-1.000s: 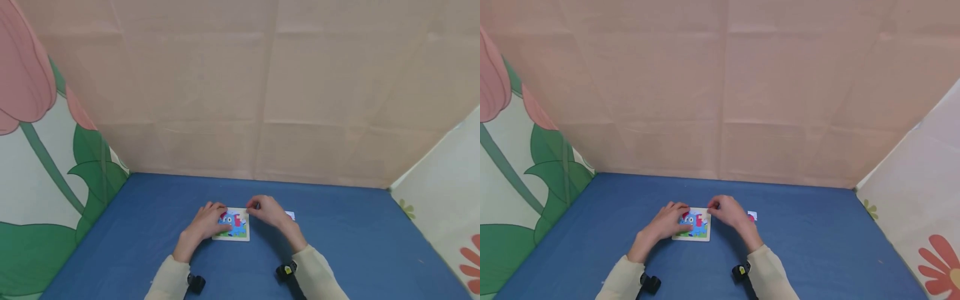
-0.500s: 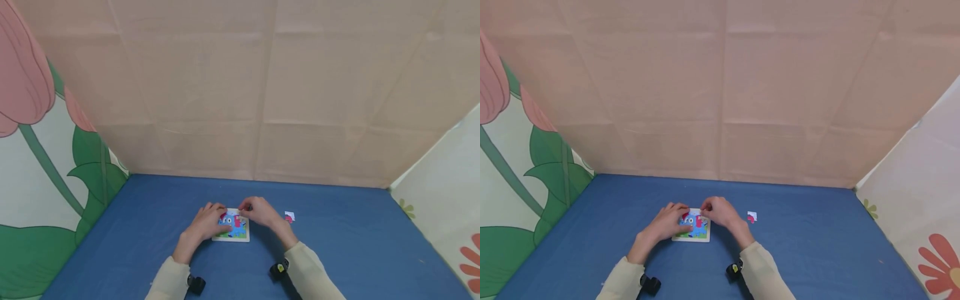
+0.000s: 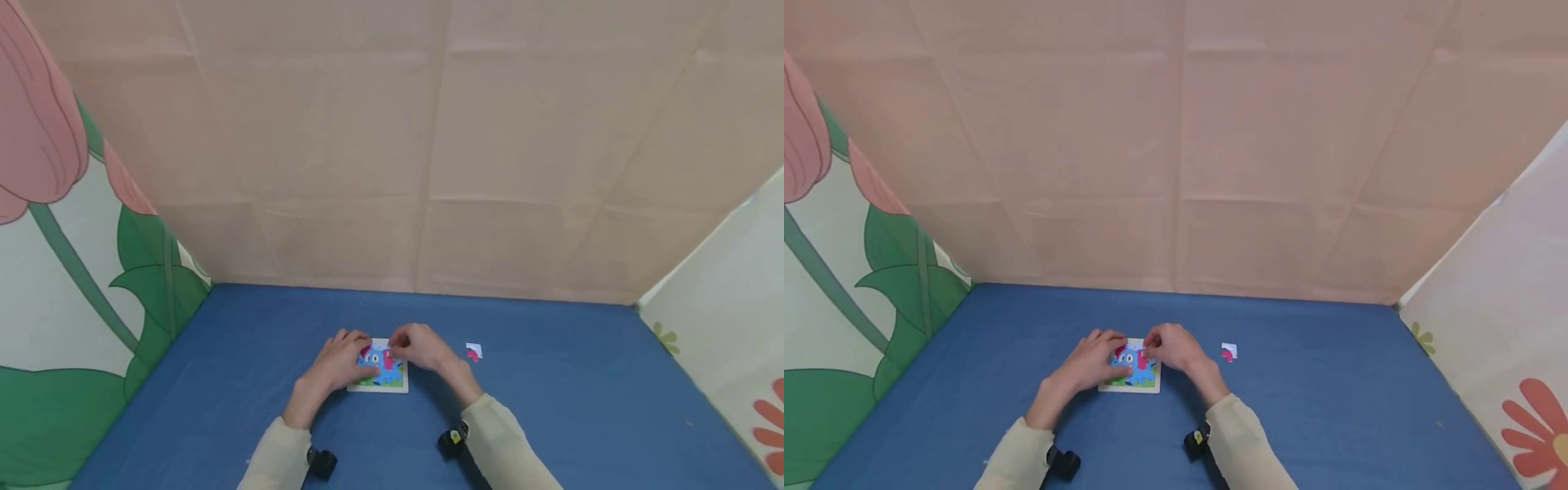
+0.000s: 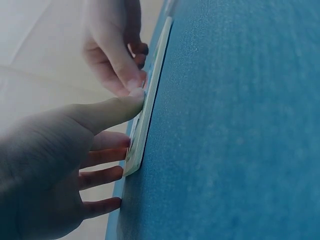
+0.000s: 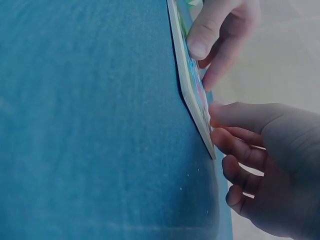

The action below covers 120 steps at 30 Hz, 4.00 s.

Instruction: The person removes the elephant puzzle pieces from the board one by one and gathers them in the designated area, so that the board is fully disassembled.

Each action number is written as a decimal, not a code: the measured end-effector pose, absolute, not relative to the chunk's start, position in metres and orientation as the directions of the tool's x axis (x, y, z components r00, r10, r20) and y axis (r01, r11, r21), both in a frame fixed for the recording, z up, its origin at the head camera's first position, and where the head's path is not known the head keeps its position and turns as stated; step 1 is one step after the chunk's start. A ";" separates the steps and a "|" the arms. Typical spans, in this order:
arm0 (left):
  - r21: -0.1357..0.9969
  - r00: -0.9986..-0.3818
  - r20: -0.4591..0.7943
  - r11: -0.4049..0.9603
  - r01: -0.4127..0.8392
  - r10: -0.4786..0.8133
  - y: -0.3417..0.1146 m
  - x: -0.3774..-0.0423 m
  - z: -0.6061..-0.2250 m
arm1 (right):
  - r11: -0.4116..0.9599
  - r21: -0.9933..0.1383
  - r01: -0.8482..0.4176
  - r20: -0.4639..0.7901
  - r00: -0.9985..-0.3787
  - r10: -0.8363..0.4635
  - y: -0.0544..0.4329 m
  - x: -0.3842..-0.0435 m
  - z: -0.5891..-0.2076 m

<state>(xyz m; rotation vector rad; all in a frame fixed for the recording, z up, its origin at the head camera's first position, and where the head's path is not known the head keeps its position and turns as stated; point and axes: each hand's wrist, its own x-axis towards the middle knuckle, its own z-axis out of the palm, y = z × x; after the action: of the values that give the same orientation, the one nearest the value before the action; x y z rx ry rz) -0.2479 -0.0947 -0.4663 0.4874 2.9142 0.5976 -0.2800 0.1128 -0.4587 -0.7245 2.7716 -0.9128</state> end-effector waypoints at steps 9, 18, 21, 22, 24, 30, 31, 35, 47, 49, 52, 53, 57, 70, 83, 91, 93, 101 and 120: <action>0.396 -0.941 -0.058 0.873 0.286 0.334 -0.094 -0.247 -0.467 | 0.712 -0.594 -0.375 0.002 -0.886 -0.464 0.109 -0.279 -0.458; 0.394 -0.942 -0.068 0.876 0.277 0.328 -0.093 -0.247 -0.463 | 0.722 -0.603 -0.339 0.008 -0.907 -0.420 0.105 -0.278 -0.458; 0.394 -0.943 -0.064 0.876 0.277 0.327 -0.094 -0.247 -0.462 | 0.720 -0.602 -0.346 0.032 -0.911 -0.411 0.104 -0.278 -0.460; 0.395 -0.943 -0.063 0.876 0.277 0.327 -0.094 -0.247 -0.462 | 0.716 -0.606 -0.346 0.039 -0.912 -0.408 0.103 -0.278 -0.461; 0.398 -0.943 -0.060 0.874 0.278 0.327 -0.094 -0.247 -0.463 | 0.708 -0.617 -0.343 0.049 -0.915 -0.401 0.103 -0.277 -0.462; 0.394 -0.944 -0.063 0.877 0.274 0.323 -0.093 -0.247 -0.463 | 0.657 -0.677 -0.331 0.069 -0.918 -0.391 0.104 -0.275 -0.463; 0.392 -0.944 -0.065 0.878 0.273 0.322 -0.093 -0.247 -0.463 | 0.645 -0.686 -0.336 0.077 -0.916 -0.394 0.104 -0.275 -0.463; 0.407 -0.948 -0.063 0.875 0.261 0.312 -0.093 -0.247 -0.462 | 0.611 -0.715 -0.341 0.099 -0.914 -0.394 0.104 -0.275 -0.463; 0.447 -0.959 -0.075 0.868 0.214 0.275 -0.090 -0.248 -0.463 | 0.561 -0.769 -0.306 0.111 -0.929 -0.354 0.106 -0.271 -0.461; 0.458 -0.960 -0.075 0.864 0.208 0.271 -0.090 -0.248 -0.463 | 0.556 -0.776 -0.297 0.109 -0.932 -0.346 0.106 -0.270 -0.461; 0.470 -0.960 -0.066 0.858 0.209 0.270 -0.090 -0.247 -0.462 | 0.555 -0.778 -0.294 0.111 -0.934 -0.339 0.108 -0.270 -0.460; 0.472 -0.960 -0.064 0.856 0.210 0.271 -0.090 -0.247 -0.462 | 0.556 -0.778 -0.293 0.111 -0.935 -0.337 0.109 -0.270 -0.460; 0.471 -0.960 -0.065 0.857 0.211 0.272 -0.091 -0.248 -0.464 | 0.558 -0.779 -0.287 0.112 -0.939 -0.326 0.113 -0.270 -0.459; 0.471 -0.960 -0.074 0.858 0.205 0.270 -0.092 -0.246 -0.463 | 0.581 -0.766 -0.275 0.135 -0.952 -0.273 0.139 -0.263 -0.458; 0.465 -0.960 -0.071 0.860 0.209 0.272 -0.092 -0.245 -0.463 | 0.611 -0.762 -0.213 0.096 -0.971 -0.218 0.164 -0.262 -0.459; 0.454 -0.955 -0.039 0.856 0.245 0.294 -0.094 -0.246 -0.466 | 0.630 -0.747 -0.211 0.095 -0.972 -0.213 0.184 -0.264 -0.459; 0.454 -0.951 -0.030 0.852 0.261 0.307 -0.095 -0.246 -0.466 | 0.632 -0.747 -0.207 0.096 -0.974 -0.206 0.189 -0.265 -0.459; 0.489 -0.953 -0.028 0.836 0.251 0.302 -0.101 -0.245 -0.462 | 0.658 -0.726 -0.200 0.090 -0.976 -0.198 0.204 -0.267 -0.463; 0.461 -0.965 -0.052 0.864 0.205 0.256 -0.108 -0.249 -0.464 | 0.724 -0.673 -0.149 0.035 -0.985 -0.170 0.217 -0.269 -0.463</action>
<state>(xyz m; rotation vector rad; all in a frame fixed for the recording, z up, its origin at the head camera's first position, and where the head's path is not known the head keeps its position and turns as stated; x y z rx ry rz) -0.2489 -0.1079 -0.4635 0.3631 2.9250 0.7045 -0.2687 0.2165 -0.4634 -0.2670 2.8898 -1.1248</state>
